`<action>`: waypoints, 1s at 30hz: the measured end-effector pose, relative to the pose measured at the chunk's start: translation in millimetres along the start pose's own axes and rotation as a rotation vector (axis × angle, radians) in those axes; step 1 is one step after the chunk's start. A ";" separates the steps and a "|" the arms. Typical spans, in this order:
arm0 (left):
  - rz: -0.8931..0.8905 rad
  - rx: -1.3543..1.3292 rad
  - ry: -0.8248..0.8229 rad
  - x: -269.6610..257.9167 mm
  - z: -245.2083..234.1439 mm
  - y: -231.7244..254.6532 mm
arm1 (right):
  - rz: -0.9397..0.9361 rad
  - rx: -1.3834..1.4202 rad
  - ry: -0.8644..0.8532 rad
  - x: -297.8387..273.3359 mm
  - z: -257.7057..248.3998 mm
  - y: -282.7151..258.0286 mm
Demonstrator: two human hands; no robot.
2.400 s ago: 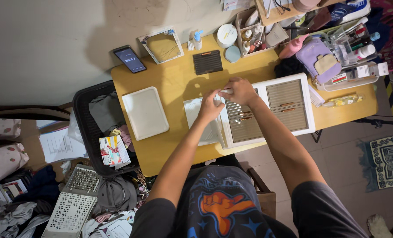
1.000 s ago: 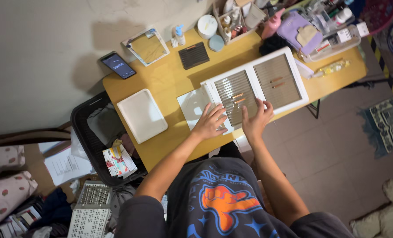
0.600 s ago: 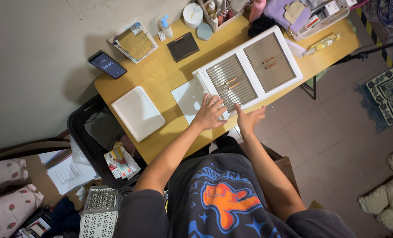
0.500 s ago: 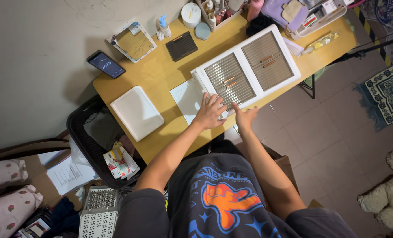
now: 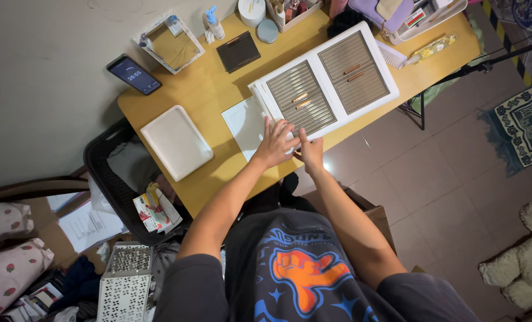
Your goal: The person assembles a white plastic storage box with a lid and internal dividers. They place the dividers into the box, close the lid, and then open it again to remove the dividers, repeating the process.
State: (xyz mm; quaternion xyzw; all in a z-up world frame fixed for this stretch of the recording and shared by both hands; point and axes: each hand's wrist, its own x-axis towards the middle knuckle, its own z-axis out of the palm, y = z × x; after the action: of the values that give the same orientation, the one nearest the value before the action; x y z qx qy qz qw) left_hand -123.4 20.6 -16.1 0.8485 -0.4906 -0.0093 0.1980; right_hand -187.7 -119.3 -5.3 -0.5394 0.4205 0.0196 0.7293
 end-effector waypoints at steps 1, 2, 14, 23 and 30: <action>0.008 -0.009 0.027 -0.9 1.8 0.1 | -0.015 0.021 -0.012 -0.9 -0.6 1.1; 0.015 -0.017 0.053 -1.2 3.6 0.4 | -0.030 0.016 -0.014 0.3 -2.4 0.7; 0.005 0.008 -0.039 5.0 3.9 0.6 | -0.052 -0.012 0.045 6.5 4.0 -1.6; 0.043 0.022 -0.062 5.7 -0.5 -3.0 | -0.061 -0.052 0.075 6.7 0.2 1.1; 0.110 0.001 0.016 -2.7 -1.3 -10.4 | -0.108 -0.039 0.079 -2.1 5.8 2.4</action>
State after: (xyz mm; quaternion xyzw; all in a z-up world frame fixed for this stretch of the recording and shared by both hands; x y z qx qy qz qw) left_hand -115.9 27.9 -19.0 0.8204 -0.5350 0.0089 0.2017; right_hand -186.7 -112.8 -5.4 -0.5758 0.4188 -0.0326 0.7014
